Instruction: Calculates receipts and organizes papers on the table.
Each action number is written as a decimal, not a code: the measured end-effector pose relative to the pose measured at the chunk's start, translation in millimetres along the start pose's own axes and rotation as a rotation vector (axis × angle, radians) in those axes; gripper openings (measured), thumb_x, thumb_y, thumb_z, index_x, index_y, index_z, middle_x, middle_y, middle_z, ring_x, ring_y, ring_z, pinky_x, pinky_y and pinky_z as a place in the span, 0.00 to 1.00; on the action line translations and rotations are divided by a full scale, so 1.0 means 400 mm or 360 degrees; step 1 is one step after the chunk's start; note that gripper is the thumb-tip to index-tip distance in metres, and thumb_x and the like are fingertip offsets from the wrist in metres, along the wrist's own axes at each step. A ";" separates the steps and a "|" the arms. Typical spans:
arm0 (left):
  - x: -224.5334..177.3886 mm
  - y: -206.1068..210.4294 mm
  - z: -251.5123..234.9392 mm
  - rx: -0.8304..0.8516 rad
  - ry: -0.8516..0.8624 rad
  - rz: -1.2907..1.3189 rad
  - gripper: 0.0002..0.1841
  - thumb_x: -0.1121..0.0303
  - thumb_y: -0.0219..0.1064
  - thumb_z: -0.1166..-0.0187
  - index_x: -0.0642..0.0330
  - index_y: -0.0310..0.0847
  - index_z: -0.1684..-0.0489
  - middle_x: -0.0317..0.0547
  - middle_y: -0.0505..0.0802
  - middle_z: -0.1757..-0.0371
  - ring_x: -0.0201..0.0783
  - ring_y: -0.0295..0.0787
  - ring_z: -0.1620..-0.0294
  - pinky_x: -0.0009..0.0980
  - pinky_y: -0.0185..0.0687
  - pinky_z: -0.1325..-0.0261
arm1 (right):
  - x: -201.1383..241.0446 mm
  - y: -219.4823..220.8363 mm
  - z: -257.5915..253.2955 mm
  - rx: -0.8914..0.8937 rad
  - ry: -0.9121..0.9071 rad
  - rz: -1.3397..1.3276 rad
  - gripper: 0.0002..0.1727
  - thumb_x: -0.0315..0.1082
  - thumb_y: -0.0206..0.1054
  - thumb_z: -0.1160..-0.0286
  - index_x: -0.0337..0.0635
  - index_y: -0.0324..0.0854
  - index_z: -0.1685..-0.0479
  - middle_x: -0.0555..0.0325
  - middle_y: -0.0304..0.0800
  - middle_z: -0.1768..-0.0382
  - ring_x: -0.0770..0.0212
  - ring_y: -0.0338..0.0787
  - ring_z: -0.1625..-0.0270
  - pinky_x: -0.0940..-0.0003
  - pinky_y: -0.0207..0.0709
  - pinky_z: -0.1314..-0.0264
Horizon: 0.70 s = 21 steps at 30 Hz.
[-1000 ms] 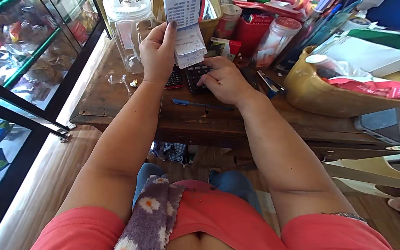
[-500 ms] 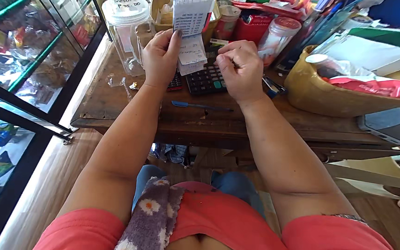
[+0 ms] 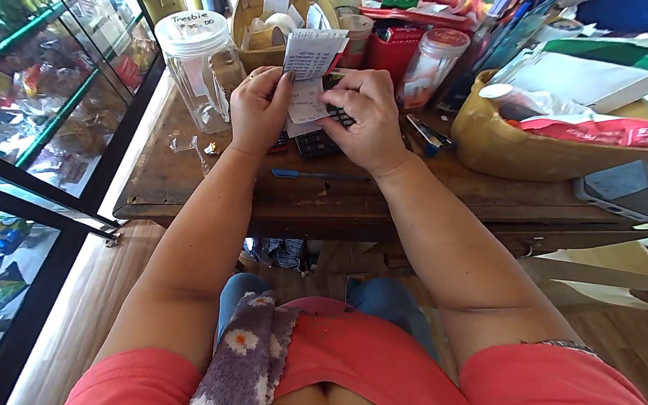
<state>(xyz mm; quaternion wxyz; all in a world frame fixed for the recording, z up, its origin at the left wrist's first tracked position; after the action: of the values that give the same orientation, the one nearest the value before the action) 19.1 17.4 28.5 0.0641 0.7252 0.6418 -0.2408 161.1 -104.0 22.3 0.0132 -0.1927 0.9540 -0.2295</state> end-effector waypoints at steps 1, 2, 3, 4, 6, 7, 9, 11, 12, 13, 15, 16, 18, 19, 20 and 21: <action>0.000 0.001 0.001 0.0004 0.0018 0.0000 0.13 0.73 0.60 0.15 0.67 0.92 0.64 0.48 0.95 0.59 0.26 0.90 0.55 0.23 0.82 0.48 | 0.000 0.000 0.001 -0.0003 -0.0006 -0.0001 0.12 0.40 0.76 0.25 0.44 0.95 0.50 0.44 0.90 0.51 0.45 0.84 0.39 0.52 0.71 0.31; 0.000 0.002 0.001 0.0011 0.0033 0.0005 0.13 0.73 0.60 0.15 0.68 0.92 0.63 0.49 0.95 0.59 0.27 0.90 0.55 0.23 0.82 0.48 | -0.001 0.000 0.001 -0.0010 -0.0012 -0.0001 0.11 0.39 0.74 0.23 0.45 0.95 0.51 0.45 0.90 0.53 0.46 0.85 0.41 0.52 0.71 0.32; -0.001 0.003 0.002 0.0022 0.0046 0.0008 0.14 0.73 0.59 0.15 0.68 0.93 0.63 0.50 0.96 0.58 0.28 0.90 0.54 0.23 0.82 0.47 | -0.001 -0.002 0.002 -0.0023 -0.0010 -0.0016 0.10 0.39 0.73 0.21 0.46 0.96 0.52 0.45 0.90 0.55 0.47 0.85 0.42 0.53 0.71 0.33; -0.002 0.004 0.002 0.0039 0.0061 0.0018 0.14 0.73 0.59 0.15 0.68 0.93 0.62 0.51 0.96 0.57 0.30 0.91 0.52 0.25 0.82 0.45 | -0.002 -0.005 0.001 -0.0052 0.0000 -0.0041 0.09 0.38 0.72 0.20 0.45 0.96 0.54 0.45 0.90 0.56 0.48 0.85 0.43 0.55 0.71 0.34; -0.007 0.006 0.005 0.0111 0.0085 0.0038 0.17 0.72 0.56 0.13 0.70 0.93 0.61 0.55 0.96 0.54 0.35 0.92 0.46 0.28 0.81 0.39 | -0.009 -0.016 -0.001 -0.0160 0.0073 -0.0122 0.09 0.36 0.72 0.21 0.42 0.96 0.58 0.45 0.91 0.57 0.51 0.85 0.44 0.60 0.72 0.35; -0.009 0.008 0.006 0.0162 0.0098 0.0052 0.19 0.70 0.54 0.12 0.70 0.93 0.59 0.57 0.96 0.52 0.38 0.92 0.43 0.31 0.81 0.36 | -0.017 -0.024 -0.001 -0.0220 0.0147 -0.0165 0.09 0.35 0.73 0.22 0.40 0.96 0.60 0.45 0.91 0.57 0.53 0.85 0.44 0.63 0.73 0.36; -0.011 0.017 0.010 0.0282 0.0122 0.0096 0.20 0.66 0.53 0.10 0.70 0.93 0.55 0.57 0.96 0.49 0.39 0.92 0.41 0.33 0.81 0.34 | -0.035 -0.039 -0.001 -0.0298 0.0340 -0.0227 0.09 0.36 0.74 0.23 0.39 0.96 0.60 0.48 0.90 0.57 0.59 0.83 0.45 0.70 0.72 0.37; -0.013 0.028 0.012 0.0372 0.0138 0.0156 0.17 0.64 0.61 0.13 0.69 0.93 0.52 0.55 0.95 0.49 0.37 0.92 0.45 0.32 0.84 0.38 | -0.045 -0.047 -0.001 -0.0332 0.0471 -0.0258 0.09 0.36 0.75 0.24 0.40 0.96 0.60 0.50 0.89 0.56 0.62 0.82 0.45 0.72 0.71 0.38; -0.011 0.033 0.012 0.0390 0.0127 0.0160 0.14 0.65 0.65 0.16 0.68 0.93 0.52 0.54 0.95 0.49 0.36 0.92 0.48 0.30 0.85 0.41 | -0.048 -0.048 -0.001 -0.0333 0.0509 -0.0266 0.09 0.36 0.75 0.24 0.40 0.96 0.59 0.51 0.89 0.56 0.63 0.82 0.45 0.74 0.71 0.39; -0.009 0.036 0.012 0.0392 0.0108 0.0137 0.12 0.67 0.68 0.18 0.67 0.93 0.52 0.53 0.96 0.50 0.34 0.92 0.49 0.29 0.86 0.43 | -0.050 -0.047 -0.001 -0.0318 0.0537 -0.0276 0.09 0.37 0.75 0.24 0.40 0.96 0.59 0.52 0.88 0.56 0.64 0.82 0.45 0.75 0.72 0.39; -0.006 0.033 0.009 0.0357 0.0063 0.0058 0.10 0.70 0.68 0.19 0.65 0.94 0.54 0.51 0.96 0.50 0.34 0.93 0.47 0.29 0.85 0.40 | -0.058 -0.045 -0.001 -0.0246 0.0584 -0.0293 0.11 0.39 0.75 0.24 0.39 0.94 0.60 0.51 0.88 0.54 0.65 0.83 0.44 0.76 0.72 0.39; -0.004 0.028 0.006 0.0319 0.0027 0.0020 0.10 0.70 0.67 0.18 0.64 0.94 0.54 0.51 0.96 0.50 0.33 0.93 0.47 0.29 0.84 0.39 | -0.064 -0.046 -0.002 -0.0179 0.0624 -0.0288 0.13 0.41 0.73 0.22 0.39 0.94 0.60 0.50 0.88 0.54 0.65 0.83 0.44 0.76 0.73 0.39; 0.002 0.016 -0.001 0.0218 -0.0099 -0.0014 0.11 0.69 0.65 0.16 0.64 0.94 0.55 0.49 0.96 0.51 0.30 0.92 0.48 0.27 0.82 0.39 | -0.081 -0.057 -0.003 0.0020 0.0753 -0.0224 0.19 0.46 0.66 0.15 0.39 0.94 0.59 0.49 0.89 0.52 0.64 0.85 0.43 0.71 0.75 0.37; 0.009 0.009 -0.005 0.0157 -0.0193 0.0011 0.11 0.69 0.64 0.16 0.65 0.93 0.54 0.48 0.96 0.52 0.27 0.91 0.50 0.25 0.83 0.41 | -0.089 -0.064 -0.002 0.0138 0.0810 -0.0186 0.23 0.47 0.61 0.12 0.38 0.94 0.59 0.46 0.90 0.50 0.59 0.86 0.42 0.64 0.74 0.34; 0.019 0.002 -0.010 0.0088 -0.0294 0.0068 0.12 0.69 0.63 0.15 0.66 0.92 0.53 0.45 0.95 0.53 0.25 0.91 0.53 0.24 0.85 0.44 | -0.100 -0.067 0.001 0.0275 0.0854 -0.0137 0.26 0.48 0.56 0.09 0.37 0.94 0.59 0.44 0.91 0.49 0.55 0.87 0.41 0.58 0.73 0.33; 0.031 -0.006 -0.013 0.0005 -0.0394 0.0151 0.12 0.69 0.62 0.14 0.67 0.90 0.52 0.43 0.95 0.55 0.24 0.92 0.56 0.24 0.88 0.47 | -0.109 -0.064 0.005 0.0446 0.0901 -0.0098 0.27 0.48 0.53 0.08 0.38 0.94 0.60 0.44 0.91 0.47 0.52 0.87 0.40 0.54 0.73 0.31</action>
<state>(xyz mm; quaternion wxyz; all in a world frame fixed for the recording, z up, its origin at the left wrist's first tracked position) 19.1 31.0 28.3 0.1531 0.7196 0.5936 -0.3263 210.9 -109.5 28.8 -0.2334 -0.1462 0.8726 -0.4035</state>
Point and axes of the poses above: each hand's wrist, its own z-axis away from the middle knuckle, its own y-axis out of the palm, x = y × z, the point moved 5 cm from there along -z, towards the middle knuckle
